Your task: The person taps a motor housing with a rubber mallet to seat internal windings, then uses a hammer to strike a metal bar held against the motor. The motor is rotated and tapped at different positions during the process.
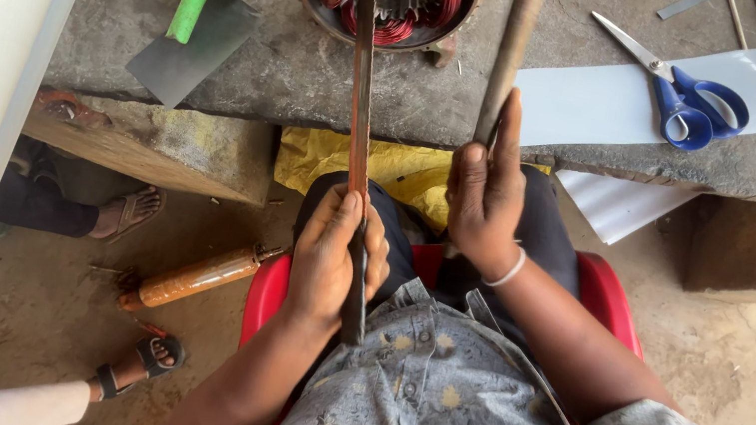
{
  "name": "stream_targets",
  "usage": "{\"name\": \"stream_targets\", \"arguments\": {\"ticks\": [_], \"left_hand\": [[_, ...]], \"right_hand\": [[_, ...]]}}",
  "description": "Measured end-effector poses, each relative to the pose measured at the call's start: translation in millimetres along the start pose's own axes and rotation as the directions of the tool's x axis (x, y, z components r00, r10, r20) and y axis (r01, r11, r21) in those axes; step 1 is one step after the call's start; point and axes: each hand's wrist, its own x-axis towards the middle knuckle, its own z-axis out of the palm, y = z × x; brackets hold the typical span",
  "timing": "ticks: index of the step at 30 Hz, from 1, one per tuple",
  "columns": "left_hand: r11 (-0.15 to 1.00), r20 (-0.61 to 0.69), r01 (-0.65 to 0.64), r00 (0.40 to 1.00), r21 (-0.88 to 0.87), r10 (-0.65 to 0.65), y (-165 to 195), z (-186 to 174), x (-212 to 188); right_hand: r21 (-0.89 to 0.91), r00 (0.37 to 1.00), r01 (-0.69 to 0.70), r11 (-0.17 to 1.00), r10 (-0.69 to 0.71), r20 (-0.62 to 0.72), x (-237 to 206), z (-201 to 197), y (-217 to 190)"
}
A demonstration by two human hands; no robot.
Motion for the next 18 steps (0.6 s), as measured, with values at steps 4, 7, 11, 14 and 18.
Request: {"name": "stream_targets", "arguments": {"ticks": [4, 7, 11, 14, 18], "left_hand": [[1.0, -0.006, -0.018, 1.0, -0.001, 0.018, -2, -9, 6], [1.0, 0.002, -0.017, 1.0, -0.012, 0.017, -2, -14, 7], [0.997, -0.033, -0.023, 0.999, 0.067, 0.026, 1, -12, 22], [0.997, -0.014, -0.033, 0.999, 0.07, 0.034, 6, -9, 35], [0.999, 0.037, -0.014, 0.999, 0.032, 0.013, -3, 2, 30]], "right_hand": [[-0.337, 0.956, -0.059, 0.94, 0.15, 0.253, 7, -2, 2], [-0.4, 0.953, 0.036, 0.916, 0.088, 0.289, 8, -8, -1], [-0.264, 0.985, -0.02, 0.964, 0.064, 0.162, 10, -7, -5], [-0.413, 0.916, -0.131, 0.901, 0.269, 0.296, 15, -15, -8], [-0.253, 0.967, -0.093, 0.963, 0.148, 0.208, 9, -39, -15]]}}
